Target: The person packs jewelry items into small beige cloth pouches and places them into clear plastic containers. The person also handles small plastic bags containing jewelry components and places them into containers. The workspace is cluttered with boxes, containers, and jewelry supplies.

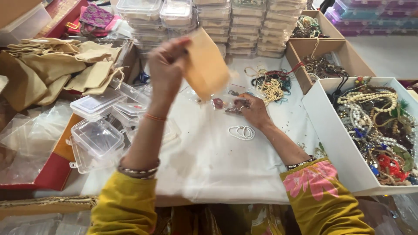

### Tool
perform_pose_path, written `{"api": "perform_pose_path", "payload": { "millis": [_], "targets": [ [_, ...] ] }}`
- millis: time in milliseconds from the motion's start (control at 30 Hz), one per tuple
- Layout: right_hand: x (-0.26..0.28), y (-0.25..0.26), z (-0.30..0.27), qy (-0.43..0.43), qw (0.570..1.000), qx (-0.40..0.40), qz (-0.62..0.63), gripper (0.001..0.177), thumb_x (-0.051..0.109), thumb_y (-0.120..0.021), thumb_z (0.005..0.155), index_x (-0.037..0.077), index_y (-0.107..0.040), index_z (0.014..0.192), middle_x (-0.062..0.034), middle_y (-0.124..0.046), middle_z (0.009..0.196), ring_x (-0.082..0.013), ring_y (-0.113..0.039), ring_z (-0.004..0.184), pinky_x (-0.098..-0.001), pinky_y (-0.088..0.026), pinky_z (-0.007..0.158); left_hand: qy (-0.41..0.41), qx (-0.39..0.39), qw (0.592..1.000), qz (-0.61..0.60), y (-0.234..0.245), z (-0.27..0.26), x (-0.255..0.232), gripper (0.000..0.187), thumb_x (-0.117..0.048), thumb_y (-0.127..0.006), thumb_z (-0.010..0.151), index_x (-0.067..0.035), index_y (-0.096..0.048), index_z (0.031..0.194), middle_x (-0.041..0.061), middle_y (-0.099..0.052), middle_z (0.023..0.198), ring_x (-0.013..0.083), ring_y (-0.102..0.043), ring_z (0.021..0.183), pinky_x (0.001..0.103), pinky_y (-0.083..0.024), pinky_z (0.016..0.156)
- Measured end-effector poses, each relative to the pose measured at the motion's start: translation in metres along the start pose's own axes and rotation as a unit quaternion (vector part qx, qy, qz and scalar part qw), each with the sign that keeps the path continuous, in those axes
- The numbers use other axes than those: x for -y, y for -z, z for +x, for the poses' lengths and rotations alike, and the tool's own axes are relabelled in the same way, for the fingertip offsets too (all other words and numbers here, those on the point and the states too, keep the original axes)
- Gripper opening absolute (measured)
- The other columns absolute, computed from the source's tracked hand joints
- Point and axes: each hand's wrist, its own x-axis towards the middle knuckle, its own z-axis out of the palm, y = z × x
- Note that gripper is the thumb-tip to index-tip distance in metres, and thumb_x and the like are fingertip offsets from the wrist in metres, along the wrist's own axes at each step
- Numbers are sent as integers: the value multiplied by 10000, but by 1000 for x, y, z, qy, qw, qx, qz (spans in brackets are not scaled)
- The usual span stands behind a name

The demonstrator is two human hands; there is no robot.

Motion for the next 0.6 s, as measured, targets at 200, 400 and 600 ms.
{"api": "perform_pose_path", "payload": {
  "millis": [200, 400, 600],
  "targets": [
    [16, 4, -5, 125, 987, 14, -101, 262, 43, -745, 819, 35, -760, 1081, -53, -777, 977, -90, -722, 855, -275, -582, 786, 164, 43, 977, 132, -56, -67, 68, 250, -117, -698, 897, -146, -789, 1128, 81, -790, 1055, 200, -745, 904, 346, -593, 802],
    [17, 1, -4, -12, 1000, 8, 6, 244, 125, -722, 903, 62, -715, 1138, 11, -736, 1007, -40, -672, 800, -243, -642, 719, -86, 40, 892, 443, -69, -104, 85, 285, -296, -790, 688, -203, -808, 958, 159, -750, 1141, 386, -614, 1184, 511, -501, 937],
    [10, 3, -3, 49, 991, -12, -127, 243, 81, -755, 928, 29, -733, 1164, -56, -736, 921, -98, -634, 766, -282, -551, 686, 20, 234, 928, 289, -65, -103, 21, 316, -356, -744, 893, -126, -710, 1107, 129, -732, 1030, 278, -658, 1026, 416, -539, 855]
  ]
}}
